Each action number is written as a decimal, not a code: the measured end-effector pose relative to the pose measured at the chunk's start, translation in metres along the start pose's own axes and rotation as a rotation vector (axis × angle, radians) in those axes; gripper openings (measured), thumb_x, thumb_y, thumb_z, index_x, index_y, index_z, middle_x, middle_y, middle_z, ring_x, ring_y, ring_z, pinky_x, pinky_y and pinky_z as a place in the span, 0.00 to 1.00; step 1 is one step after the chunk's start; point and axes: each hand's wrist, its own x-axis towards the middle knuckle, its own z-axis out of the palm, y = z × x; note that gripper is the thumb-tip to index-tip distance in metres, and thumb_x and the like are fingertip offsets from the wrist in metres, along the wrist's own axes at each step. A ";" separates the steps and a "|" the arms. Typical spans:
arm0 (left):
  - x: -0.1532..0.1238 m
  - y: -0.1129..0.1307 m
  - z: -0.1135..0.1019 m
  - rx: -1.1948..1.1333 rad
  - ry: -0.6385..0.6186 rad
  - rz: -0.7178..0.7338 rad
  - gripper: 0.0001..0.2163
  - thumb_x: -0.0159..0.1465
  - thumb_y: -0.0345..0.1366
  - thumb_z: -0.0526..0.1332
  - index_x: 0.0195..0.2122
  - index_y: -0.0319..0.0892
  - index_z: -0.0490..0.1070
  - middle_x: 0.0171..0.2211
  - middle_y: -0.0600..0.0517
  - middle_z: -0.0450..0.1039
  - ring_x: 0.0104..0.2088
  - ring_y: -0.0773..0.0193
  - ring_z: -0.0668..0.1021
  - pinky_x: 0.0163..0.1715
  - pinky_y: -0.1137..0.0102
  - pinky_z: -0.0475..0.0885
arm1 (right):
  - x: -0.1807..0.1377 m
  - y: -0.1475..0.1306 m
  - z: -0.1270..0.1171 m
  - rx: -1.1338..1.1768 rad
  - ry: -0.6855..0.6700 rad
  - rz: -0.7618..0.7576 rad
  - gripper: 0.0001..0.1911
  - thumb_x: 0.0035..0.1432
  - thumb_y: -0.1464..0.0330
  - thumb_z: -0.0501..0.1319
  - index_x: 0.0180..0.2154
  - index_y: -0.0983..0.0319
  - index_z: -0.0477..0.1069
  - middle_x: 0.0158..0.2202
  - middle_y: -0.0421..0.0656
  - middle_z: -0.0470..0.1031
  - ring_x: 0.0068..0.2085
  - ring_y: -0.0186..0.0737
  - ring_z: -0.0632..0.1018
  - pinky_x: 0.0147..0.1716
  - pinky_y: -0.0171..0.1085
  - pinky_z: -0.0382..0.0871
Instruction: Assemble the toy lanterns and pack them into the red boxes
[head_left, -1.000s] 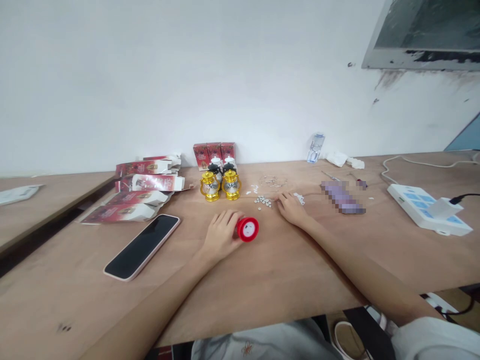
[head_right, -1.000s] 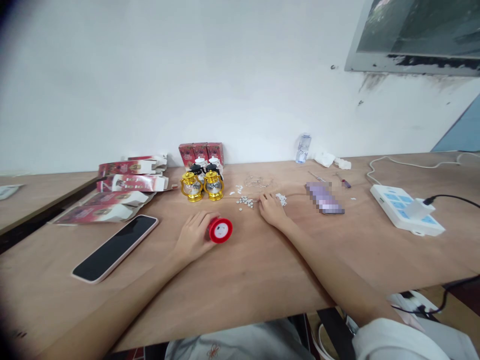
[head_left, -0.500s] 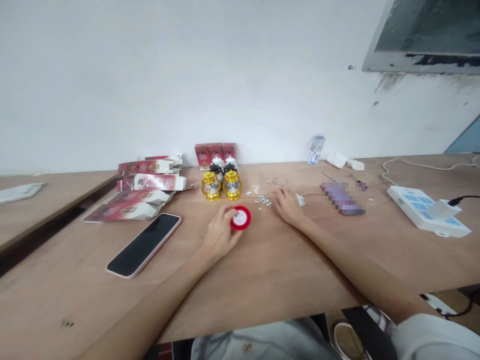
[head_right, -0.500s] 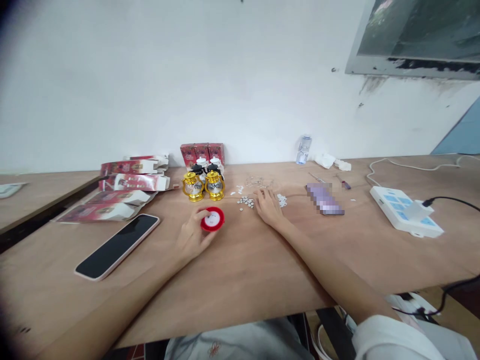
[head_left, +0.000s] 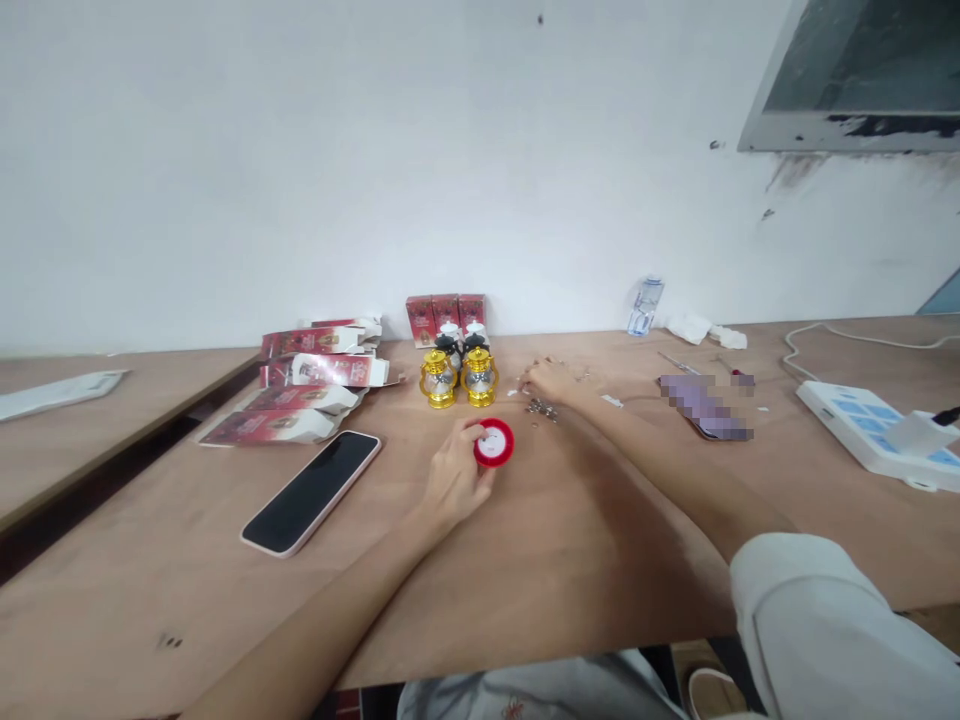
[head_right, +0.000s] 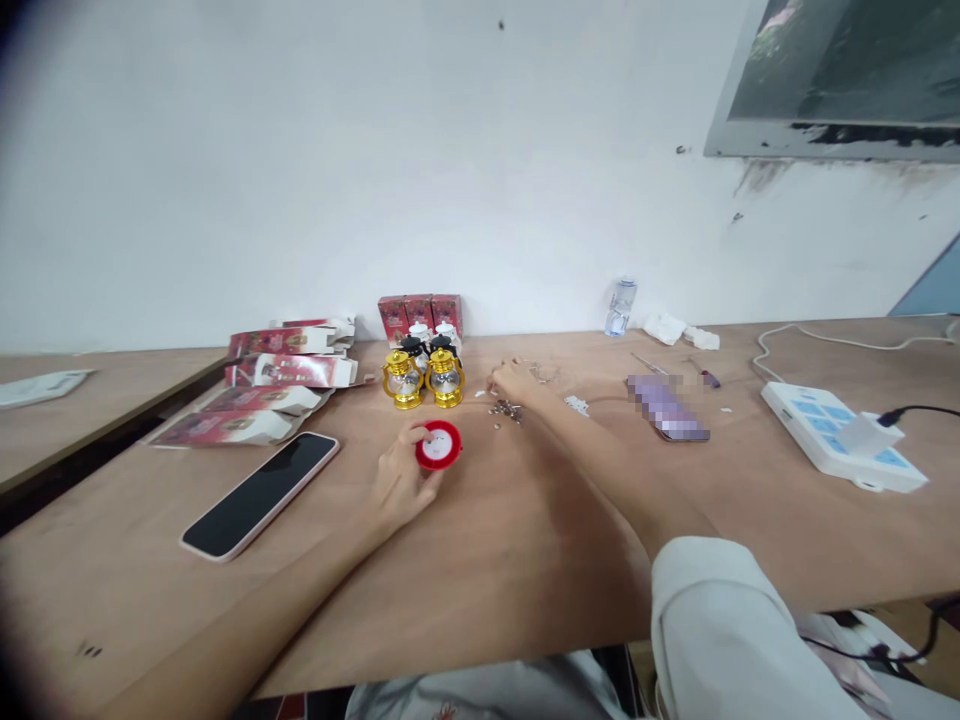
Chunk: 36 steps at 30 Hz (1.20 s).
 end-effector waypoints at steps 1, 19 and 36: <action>0.000 0.000 0.000 -0.004 0.007 -0.005 0.18 0.54 0.29 0.56 0.44 0.44 0.52 0.47 0.42 0.66 0.43 0.53 0.77 0.32 0.65 0.73 | 0.001 -0.001 0.000 -0.004 -0.012 -0.012 0.09 0.58 0.71 0.58 0.37 0.58 0.77 0.39 0.46 0.79 0.46 0.45 0.73 0.43 0.39 0.58; 0.000 0.000 0.003 0.002 0.043 0.031 0.19 0.51 0.26 0.56 0.44 0.43 0.53 0.47 0.41 0.68 0.43 0.52 0.76 0.33 0.63 0.74 | -0.007 -0.005 0.000 0.133 -0.147 0.117 0.13 0.60 0.74 0.53 0.43 0.64 0.74 0.42 0.49 0.78 0.45 0.42 0.76 0.43 0.33 0.65; -0.008 -0.006 0.018 0.147 0.141 0.089 0.21 0.52 0.27 0.59 0.47 0.40 0.58 0.43 0.41 0.72 0.42 0.51 0.77 0.32 0.64 0.74 | 0.005 0.000 0.005 0.373 -0.295 0.208 0.15 0.62 0.64 0.56 0.48 0.63 0.67 0.48 0.46 0.70 0.44 0.40 0.74 0.43 0.44 0.71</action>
